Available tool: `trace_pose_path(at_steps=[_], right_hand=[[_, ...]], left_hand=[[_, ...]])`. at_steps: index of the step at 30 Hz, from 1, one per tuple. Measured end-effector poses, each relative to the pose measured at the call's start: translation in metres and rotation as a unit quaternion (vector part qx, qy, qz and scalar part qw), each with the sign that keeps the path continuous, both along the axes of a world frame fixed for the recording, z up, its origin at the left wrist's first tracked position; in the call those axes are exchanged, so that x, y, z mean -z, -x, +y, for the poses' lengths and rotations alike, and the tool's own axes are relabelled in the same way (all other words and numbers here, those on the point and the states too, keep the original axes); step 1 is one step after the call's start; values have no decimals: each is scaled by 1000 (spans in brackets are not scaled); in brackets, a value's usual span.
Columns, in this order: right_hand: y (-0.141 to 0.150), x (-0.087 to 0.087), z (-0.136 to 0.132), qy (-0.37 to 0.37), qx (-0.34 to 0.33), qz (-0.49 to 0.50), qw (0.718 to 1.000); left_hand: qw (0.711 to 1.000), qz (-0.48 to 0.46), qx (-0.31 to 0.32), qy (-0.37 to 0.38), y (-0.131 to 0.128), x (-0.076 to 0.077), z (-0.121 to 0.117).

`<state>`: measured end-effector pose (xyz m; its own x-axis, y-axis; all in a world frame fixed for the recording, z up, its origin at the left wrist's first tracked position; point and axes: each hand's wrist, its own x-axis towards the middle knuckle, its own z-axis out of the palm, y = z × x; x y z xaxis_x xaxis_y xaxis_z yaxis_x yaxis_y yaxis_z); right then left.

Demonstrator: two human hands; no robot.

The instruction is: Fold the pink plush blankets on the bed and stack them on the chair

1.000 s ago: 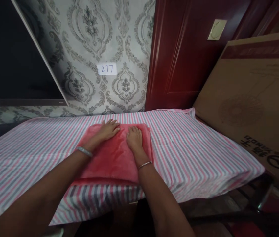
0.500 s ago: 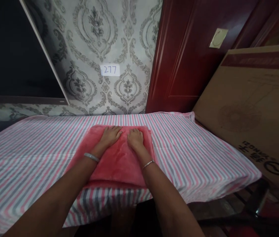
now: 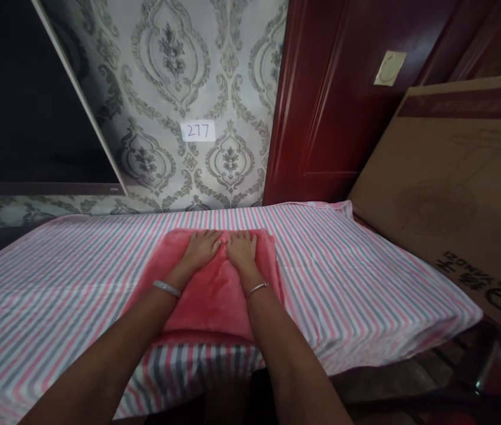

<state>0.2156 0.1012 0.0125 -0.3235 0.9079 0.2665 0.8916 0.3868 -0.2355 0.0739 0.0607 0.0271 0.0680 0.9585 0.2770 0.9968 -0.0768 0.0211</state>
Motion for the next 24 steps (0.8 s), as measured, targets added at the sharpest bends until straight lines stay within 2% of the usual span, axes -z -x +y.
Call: trace_pose_path(at_steps=[3, 6, 9, 11, 14, 18, 21, 24], right_hand=[[0, -1, 2, -4, 3, 4, 1000], [1, -1, 2, -4, 4, 6, 1000], [1, -1, 0, 0, 3, 10, 1000], [1, -2, -1, 1, 3, 13, 1000], [1, -4, -2, 7, 5, 20, 1000], [0, -5, -1, 13, -1, 27, 1000], [1, -4, 0, 17, 1, 26, 999], [1, -4, 2, 29, 5, 24, 999]], left_hand=[[1000, 16, 8, -4, 0, 2, 1], [999, 15, 42, 10, 2, 0, 5], [996, 2, 71, 53, 8, -9, 9], [994, -7, 69, 81, 18, -18, 10], [994, -37, -6, 100, 42, -26, 8], [986, -69, -121, 92, 81, -22, 0], [981, -83, -158, 81, 97, -14, -6], [979, -89, -169, 76, 98, -8, -8]])
